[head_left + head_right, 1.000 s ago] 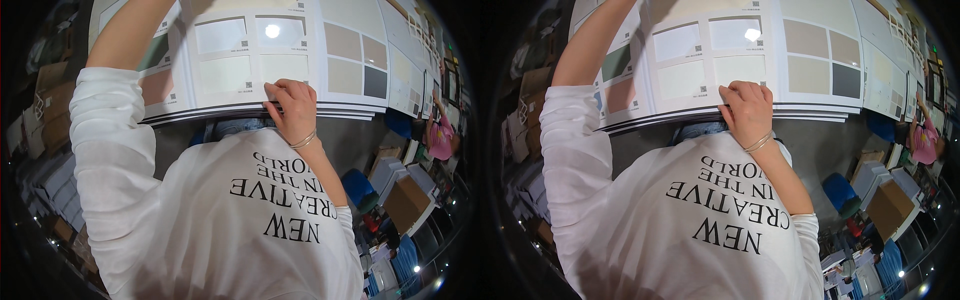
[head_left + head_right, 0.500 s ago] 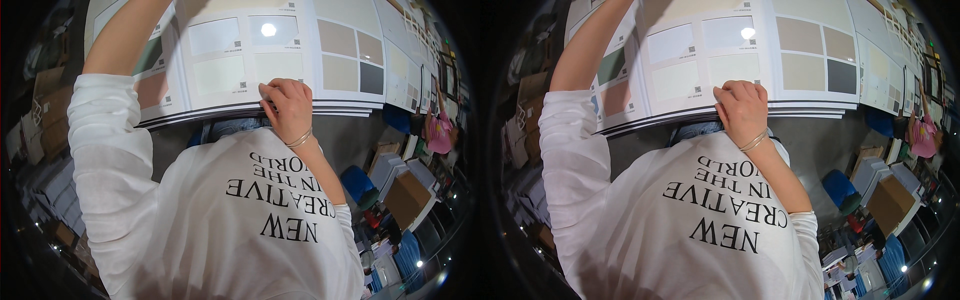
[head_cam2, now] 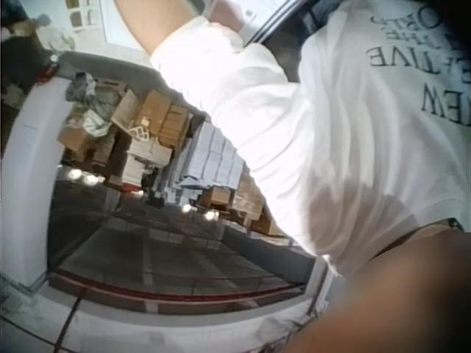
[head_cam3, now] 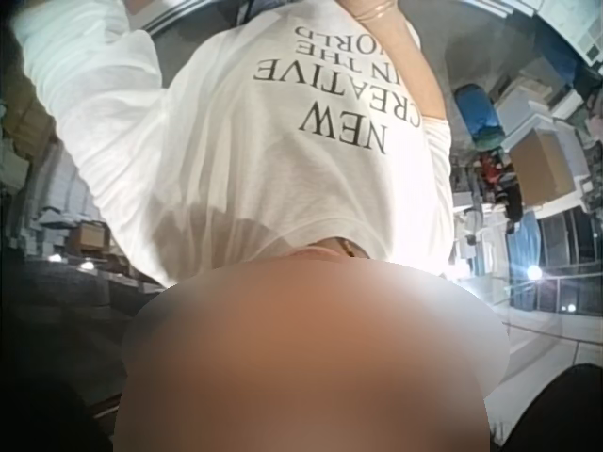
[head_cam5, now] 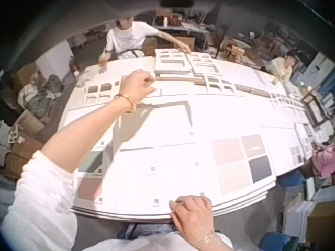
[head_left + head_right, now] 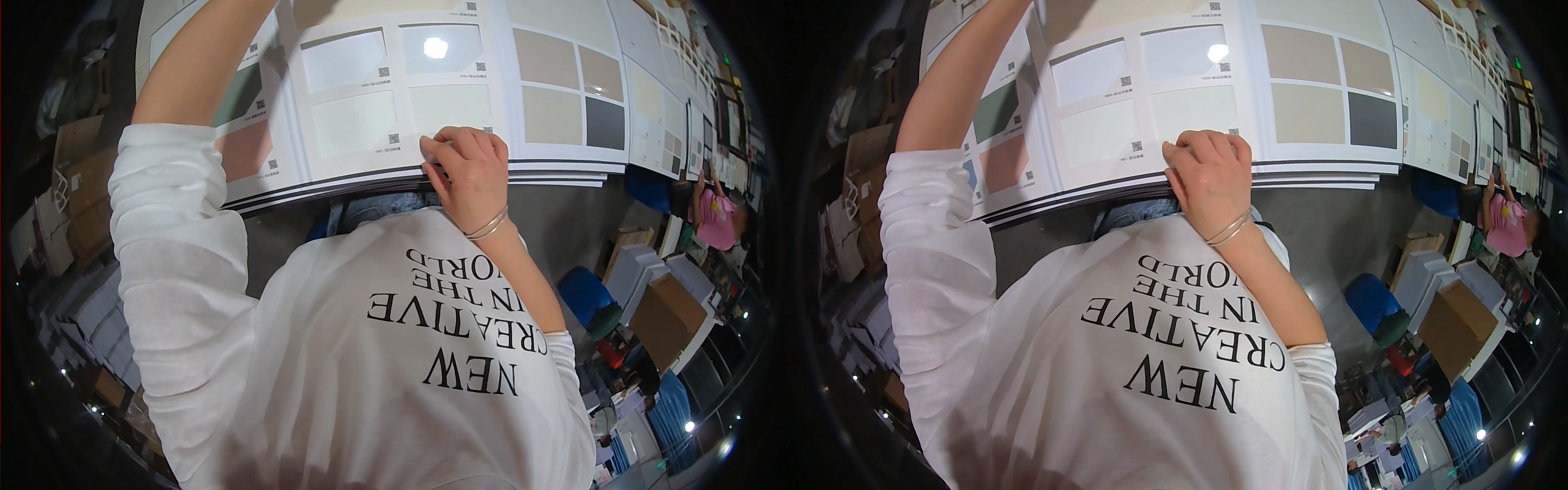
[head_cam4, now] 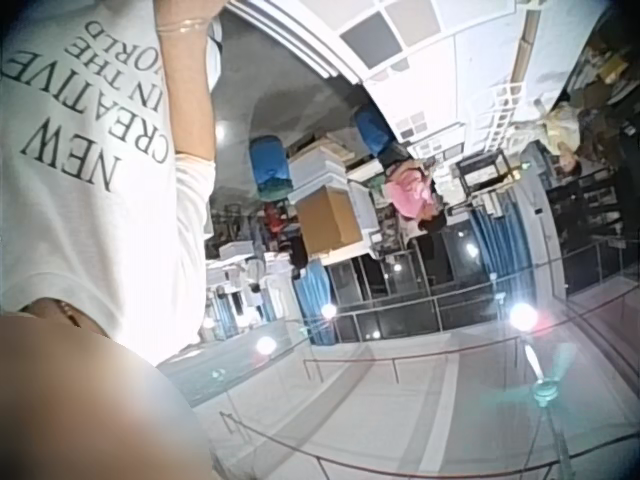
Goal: Checking and framing various color samples in a large swatch book using a cardboard template in a production facility.
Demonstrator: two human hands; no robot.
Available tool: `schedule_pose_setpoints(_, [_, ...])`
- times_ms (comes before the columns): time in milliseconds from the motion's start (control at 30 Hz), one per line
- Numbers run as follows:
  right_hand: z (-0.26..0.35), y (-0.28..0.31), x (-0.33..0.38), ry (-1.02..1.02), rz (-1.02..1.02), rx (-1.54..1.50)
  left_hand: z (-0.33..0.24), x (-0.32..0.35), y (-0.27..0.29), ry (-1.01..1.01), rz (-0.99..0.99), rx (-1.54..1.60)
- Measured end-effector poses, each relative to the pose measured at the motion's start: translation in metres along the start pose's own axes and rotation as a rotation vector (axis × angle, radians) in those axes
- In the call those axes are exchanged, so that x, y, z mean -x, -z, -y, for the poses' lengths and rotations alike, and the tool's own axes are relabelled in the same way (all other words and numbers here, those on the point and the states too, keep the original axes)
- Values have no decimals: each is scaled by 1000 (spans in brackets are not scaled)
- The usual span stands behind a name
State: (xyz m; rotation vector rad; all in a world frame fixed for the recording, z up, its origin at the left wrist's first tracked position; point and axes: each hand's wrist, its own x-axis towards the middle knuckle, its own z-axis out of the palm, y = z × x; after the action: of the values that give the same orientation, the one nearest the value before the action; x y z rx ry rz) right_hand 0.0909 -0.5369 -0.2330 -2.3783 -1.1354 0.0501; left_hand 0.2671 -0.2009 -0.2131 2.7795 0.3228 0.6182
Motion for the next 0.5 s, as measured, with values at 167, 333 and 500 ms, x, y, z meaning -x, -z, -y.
schedule_pose_setpoints(167, [0, -2, 1, -8, -6, 9, -5, 1, 1, -34, -12, -28])
schedule_pose_setpoints(333, [2, -3, 1, -14, -17, 19, -8, 2, 3, -5, 3, -31])
schedule_pose_setpoints(500, [4, -3, 1, -26, -13, 33, -8, 0, 4, -17, -9, -36])
